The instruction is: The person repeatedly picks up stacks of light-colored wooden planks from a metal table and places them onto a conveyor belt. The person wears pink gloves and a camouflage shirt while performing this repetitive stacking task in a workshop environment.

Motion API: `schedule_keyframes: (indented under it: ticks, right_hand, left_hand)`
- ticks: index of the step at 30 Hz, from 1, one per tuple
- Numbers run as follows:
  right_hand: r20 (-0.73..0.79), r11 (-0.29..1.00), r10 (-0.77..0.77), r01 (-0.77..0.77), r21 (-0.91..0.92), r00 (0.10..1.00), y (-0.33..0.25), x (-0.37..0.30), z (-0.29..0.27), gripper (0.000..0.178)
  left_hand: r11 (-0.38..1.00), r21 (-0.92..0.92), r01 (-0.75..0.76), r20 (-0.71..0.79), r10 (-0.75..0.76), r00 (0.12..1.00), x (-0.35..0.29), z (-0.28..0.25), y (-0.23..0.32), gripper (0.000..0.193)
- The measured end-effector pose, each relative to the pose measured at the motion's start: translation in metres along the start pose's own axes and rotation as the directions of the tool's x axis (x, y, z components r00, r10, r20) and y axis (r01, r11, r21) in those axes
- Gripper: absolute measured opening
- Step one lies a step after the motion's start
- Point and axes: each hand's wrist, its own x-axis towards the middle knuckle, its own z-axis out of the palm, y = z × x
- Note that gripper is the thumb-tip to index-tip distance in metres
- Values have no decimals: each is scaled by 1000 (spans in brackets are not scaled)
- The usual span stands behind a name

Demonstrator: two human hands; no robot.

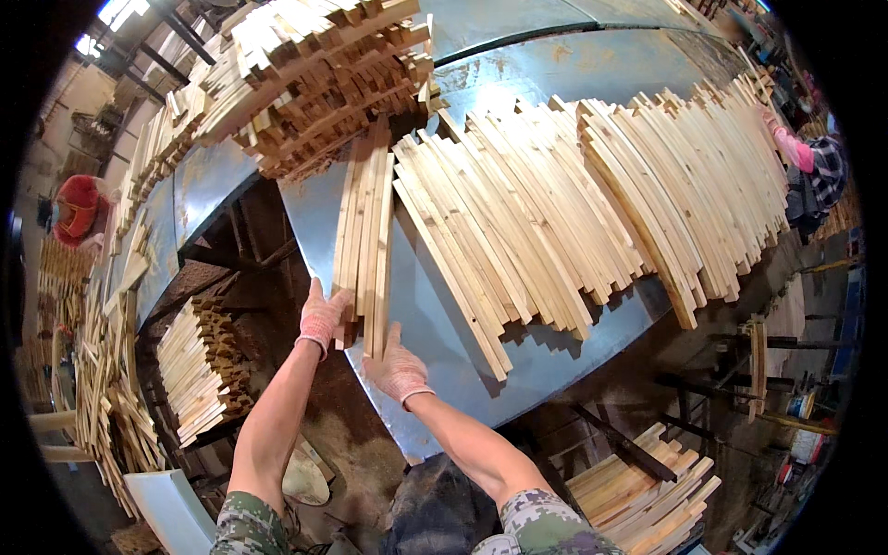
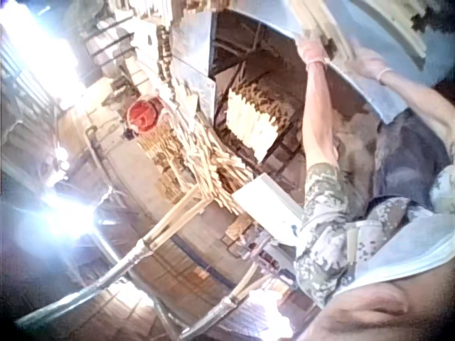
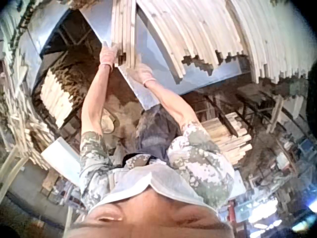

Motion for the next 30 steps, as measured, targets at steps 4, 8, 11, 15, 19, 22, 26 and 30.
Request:
schedule_keyframes:
  ticks: [4,8,11,15,19,22,26,30]
  right_hand:
    - [38,999,-33,32,9,999,-4,36,13,104]
    - [114,1000,6,-6,-3,994,-24,27,21,105]
    - [132,1000,-27,27,5,991,-3,7,36,101]
    - [231,999,9,-2,-34,973,35,-30,21,99]
    - [149,979,-15,45,-200,989,91,-58,-28,85]
    - [68,959,25,-4,-283,997,99,-106,-131,74]
    - [-412,998,-53,60,4,910,217,-122,-172,72]
    - [-503,873,235,46,485,832,232,-130,-254,76]
  left_hand:
    - [998,57,-27,-73,31,997,33,34,14,89]
    - [999,-42,-26,-50,23,998,39,30,-10,74]
    - [1000,3,-2,-47,2,999,9,32,-19,75]
    - [994,-48,93,-18,-94,995,-47,53,-36,84]
    - [962,-265,70,6,-71,997,-94,98,-3,83]
    - [870,-492,-23,27,42,999,-89,166,-24,65]
    - [873,-486,38,123,25,992,-118,167,40,76]
    - [885,-464,40,233,78,969,-109,154,3,56]
